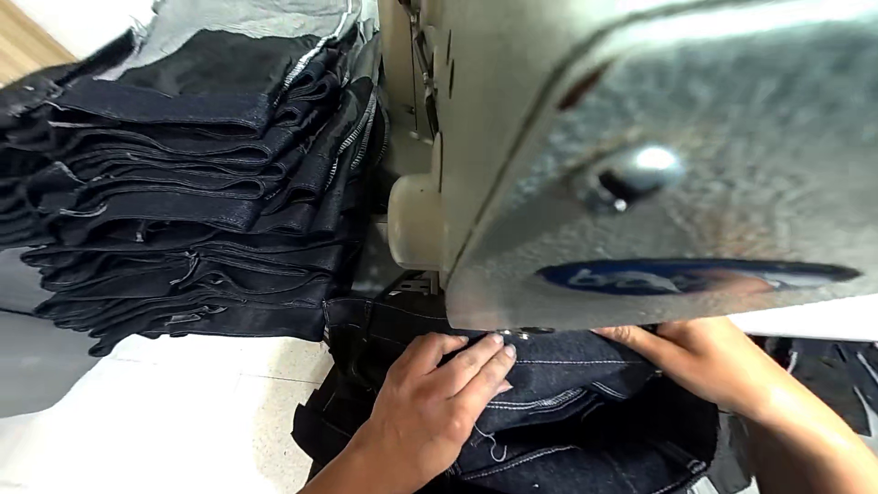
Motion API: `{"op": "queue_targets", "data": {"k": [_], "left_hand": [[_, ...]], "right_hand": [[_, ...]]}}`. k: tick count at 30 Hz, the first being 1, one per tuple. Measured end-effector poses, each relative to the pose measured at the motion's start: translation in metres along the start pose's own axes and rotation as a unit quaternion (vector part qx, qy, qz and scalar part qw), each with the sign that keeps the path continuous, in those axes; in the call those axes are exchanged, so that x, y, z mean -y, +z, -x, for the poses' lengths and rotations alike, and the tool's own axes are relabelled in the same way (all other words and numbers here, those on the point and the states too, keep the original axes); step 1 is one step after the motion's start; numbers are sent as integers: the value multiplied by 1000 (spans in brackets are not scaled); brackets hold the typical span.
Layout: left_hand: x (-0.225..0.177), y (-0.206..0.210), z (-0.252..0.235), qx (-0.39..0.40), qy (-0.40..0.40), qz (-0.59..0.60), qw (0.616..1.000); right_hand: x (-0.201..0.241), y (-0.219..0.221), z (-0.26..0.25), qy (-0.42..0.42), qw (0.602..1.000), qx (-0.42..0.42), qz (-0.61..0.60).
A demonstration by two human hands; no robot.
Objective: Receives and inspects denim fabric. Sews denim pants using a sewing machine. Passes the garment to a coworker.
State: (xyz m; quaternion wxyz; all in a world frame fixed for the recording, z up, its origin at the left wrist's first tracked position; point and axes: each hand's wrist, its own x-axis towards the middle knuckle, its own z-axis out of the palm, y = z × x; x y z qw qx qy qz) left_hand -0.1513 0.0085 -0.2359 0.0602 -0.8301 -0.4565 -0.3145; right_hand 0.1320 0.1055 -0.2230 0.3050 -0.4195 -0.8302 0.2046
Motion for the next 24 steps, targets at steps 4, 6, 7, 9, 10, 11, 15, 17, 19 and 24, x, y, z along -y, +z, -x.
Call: {"op": "queue_targets", "data": {"k": [4,6,7,9,10,11,15,17,19,24], "left_hand": [[0,1,0,-6,11,-13,1000],[-2,0,0,-11,12,-18,1000],[-3,-1,0,-15,10,-20,1000],[-3,-2,0,-26,13,-15,999],[-2,-2,1,-31,16,-9,999],[-1,-2,1,-33,17,-6,999],[3,-7,2,-18,13,17,1000],[8,-12,2,3,5,79,997],[14,-19,2,15,-4,131,991],[33,-34,5,-13,-54,139,989]], "right_hand": [[-4,1,3,-4,1000,4,-4],[-6,1,5,-2,1000,12,-13],[-8,1,5,-3,1000,13,-13],[-13,3,8,-18,1000,1,-6],[-14,2,10,-27,1000,-3,-4],[-14,1,11,-31,1000,-4,-2],[-9,1,9,-23,999,16,-23],[-12,2,9,-7,999,30,-21],[-15,2,9,-10,999,41,-2],[3,7,5,-57,991,11,122]]}}
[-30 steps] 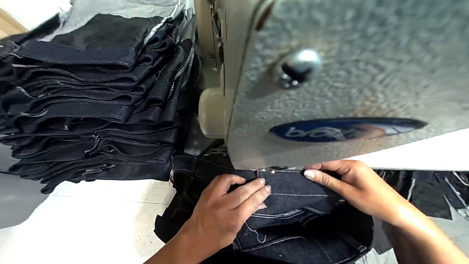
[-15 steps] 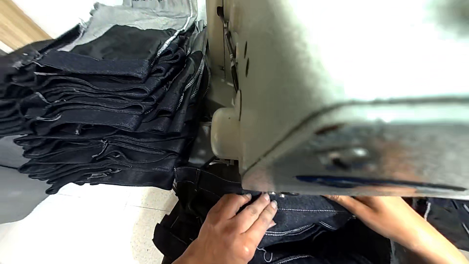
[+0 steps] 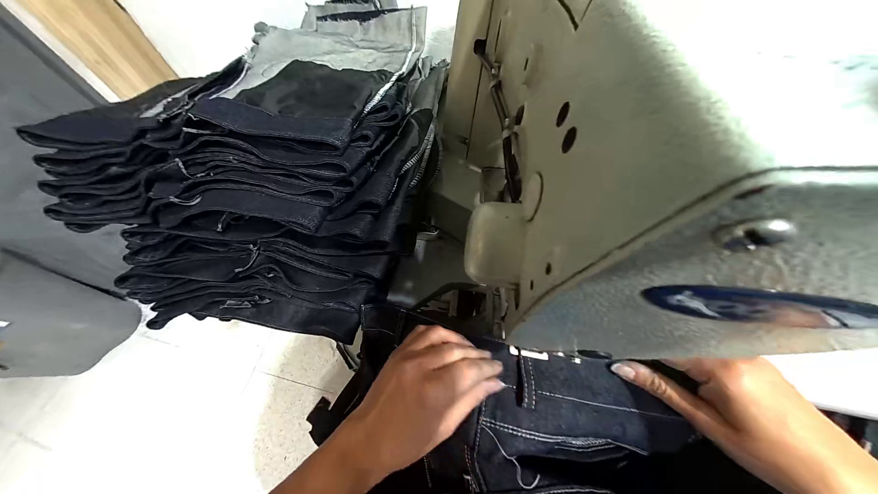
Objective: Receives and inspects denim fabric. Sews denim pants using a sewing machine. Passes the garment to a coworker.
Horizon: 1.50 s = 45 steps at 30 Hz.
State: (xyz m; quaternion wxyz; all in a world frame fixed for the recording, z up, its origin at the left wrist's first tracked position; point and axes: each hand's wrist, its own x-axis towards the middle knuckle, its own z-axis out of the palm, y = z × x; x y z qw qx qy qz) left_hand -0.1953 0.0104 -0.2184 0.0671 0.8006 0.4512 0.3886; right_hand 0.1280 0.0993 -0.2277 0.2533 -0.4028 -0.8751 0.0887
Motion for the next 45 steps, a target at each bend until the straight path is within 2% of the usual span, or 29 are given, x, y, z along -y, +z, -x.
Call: {"op": "queue_targets", "data": {"k": [5,11,16,19,22,24,26,29,30,31,33,34,35,37,39,45], "left_hand": [[9,-6,-1,-14,-50,-42,998],[2,12,-11,-3,-130,-77,988],[-2,25,-27,148,-273,42,949],[-3,30,-26,140,-315,121,931],[-2,36,-21,78,-283,167,941],[5,39,-26,35,-257,151,954],[9,37,-37,40,-272,145,951],[14,38,-45,38,-269,158,950],[14,39,-46,27,-261,162,951],[14,41,-45,15,-248,160,955],[16,43,-42,3,-229,150,962],[17,44,-42,2,-226,155,962],[19,44,-41,3,-220,161,962],[23,44,-40,4,-196,160,967],[26,43,-38,4,-178,148,973],[24,40,-39,11,-153,124,980]], "right_hand": [[17,4,-7,-18,1000,-11,8],[20,11,-9,-11,999,-2,-39],[21,20,-10,-1,997,12,-72],[21,29,-7,12,995,21,-96],[21,35,-9,26,991,-1,-128],[22,30,-21,12,992,-34,-123],[25,23,-36,4,993,-67,-100],[24,6,-45,4,992,-63,-108],[21,5,-47,3,994,-56,-89],[19,3,-50,22,996,-16,-79],[24,-4,-67,118,981,120,-100],[28,-7,-71,141,974,146,-99],[32,-11,-71,153,971,152,-106],[38,-13,-65,131,982,108,-84],[48,-22,-77,195,958,186,-97],[39,-15,-73,179,962,186,-86]]}}
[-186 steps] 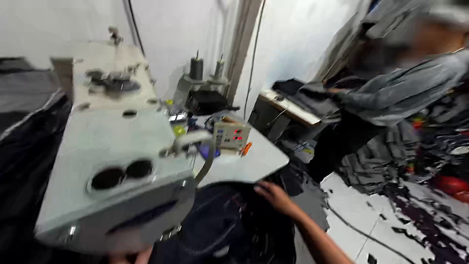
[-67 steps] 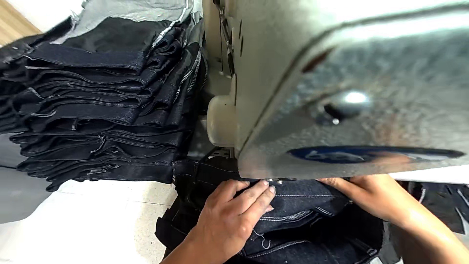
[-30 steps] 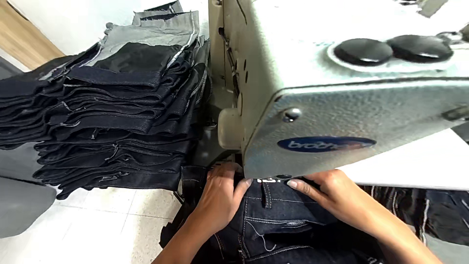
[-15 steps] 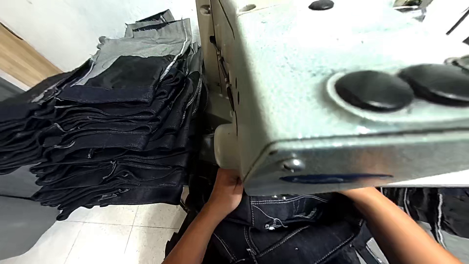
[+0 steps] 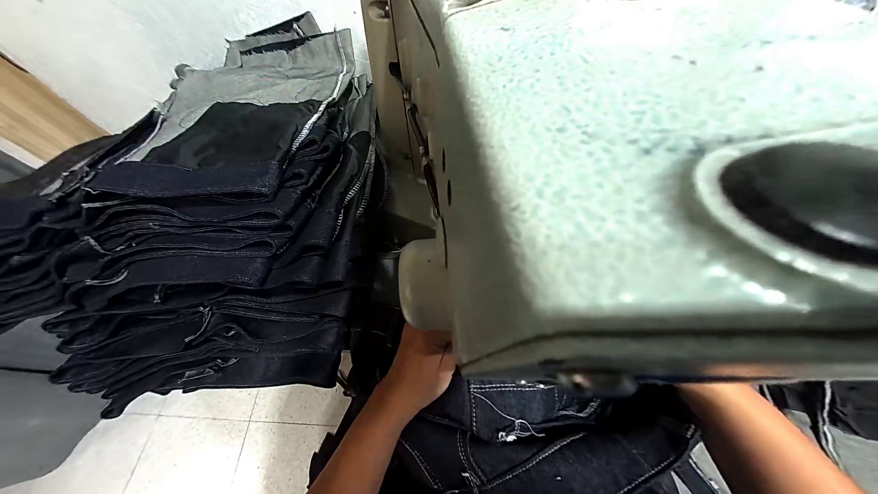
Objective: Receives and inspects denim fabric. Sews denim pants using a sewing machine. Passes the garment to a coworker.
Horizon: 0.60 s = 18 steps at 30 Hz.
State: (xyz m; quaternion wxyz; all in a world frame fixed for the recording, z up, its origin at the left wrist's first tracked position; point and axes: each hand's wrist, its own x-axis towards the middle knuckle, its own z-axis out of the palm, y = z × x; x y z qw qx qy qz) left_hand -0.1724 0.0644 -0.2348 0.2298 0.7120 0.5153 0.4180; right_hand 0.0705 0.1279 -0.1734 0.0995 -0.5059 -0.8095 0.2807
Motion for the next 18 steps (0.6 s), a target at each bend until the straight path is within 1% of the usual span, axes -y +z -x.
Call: {"op": "queue_targets", "data": {"k": [1,2,3,4,5,6,7,9,12,15,18], "left_hand": [[-1,-2,0,7,-4,-10,1000],[-2,-3,-1,15,-8,-21,1000],[-2,-5,-1,21,-7,-32,999],[-1,-6,-2,25,-5,-42,999],[-1,-8,-2,29,-4,-50,998],[-2,-9,-2,33,-3,-59,998],[-2,-10,-3,39,-4,-62,997],[-5,-11,-3,53,-18,-61,997],[-5,-15,-5,56,-42,-39,997],[-5,-16,-5,63,-46,-50,996],[-7,-15,-4,64,-68,-49,994]], "right_hand": [[-3,1,2,-6,1000,-4,-4],[-7,3,4,-33,999,-25,-8],[-12,7,8,-79,995,-65,-4],[-21,16,12,-149,978,-147,17],[-17,18,17,-183,959,-213,28],[-11,15,21,-197,950,-241,32],[-6,12,22,-207,946,-249,34],[-10,9,19,-232,937,-257,56],[-29,9,18,-222,940,-247,79],[-38,7,27,-159,957,-227,89],[-58,10,39,-93,965,-228,93]]}}
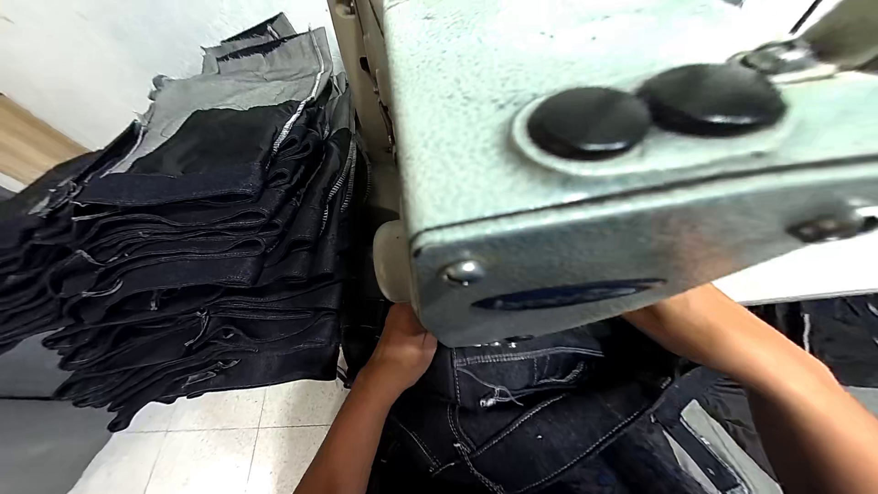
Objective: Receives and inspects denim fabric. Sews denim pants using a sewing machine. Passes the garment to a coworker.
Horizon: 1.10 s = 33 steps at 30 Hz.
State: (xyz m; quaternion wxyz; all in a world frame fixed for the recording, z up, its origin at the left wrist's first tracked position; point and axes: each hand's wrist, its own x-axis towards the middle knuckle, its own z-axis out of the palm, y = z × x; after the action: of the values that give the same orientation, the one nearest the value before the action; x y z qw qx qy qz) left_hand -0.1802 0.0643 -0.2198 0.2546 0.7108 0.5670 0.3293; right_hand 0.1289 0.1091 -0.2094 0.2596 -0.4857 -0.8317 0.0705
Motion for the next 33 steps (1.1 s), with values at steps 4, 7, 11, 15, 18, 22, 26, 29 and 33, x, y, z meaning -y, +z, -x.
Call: {"op": "queue_targets", "data": {"k": [4,7,11,15,18,22,26,29,33], "left_hand": [[1,5,6,-41,25,-60,997],[10,7,18,-158,122,-187,962],[1,-17,79,-90,23,-122,988],[1,-5,104,32,-77,-81,993],[7,19,83,-54,-21,-145,988],[-2,34,56,-92,17,-115,989],[-13,43,41,-174,37,-128,976],[-11,34,26,-148,3,-104,983],[-11,22,17,-105,-12,-78,991]], "right_hand": [[-14,-3,26,98,993,26,-68],[-24,-2,43,180,964,51,-188],[-24,-4,62,293,881,90,-362],[-29,19,77,346,776,127,-512],[-24,39,76,341,747,80,-565],[-19,42,80,329,808,-20,-489],[-22,24,58,312,853,-69,-413],[-23,18,18,309,845,-75,-431],[-27,27,-11,279,846,-68,-449]]}}
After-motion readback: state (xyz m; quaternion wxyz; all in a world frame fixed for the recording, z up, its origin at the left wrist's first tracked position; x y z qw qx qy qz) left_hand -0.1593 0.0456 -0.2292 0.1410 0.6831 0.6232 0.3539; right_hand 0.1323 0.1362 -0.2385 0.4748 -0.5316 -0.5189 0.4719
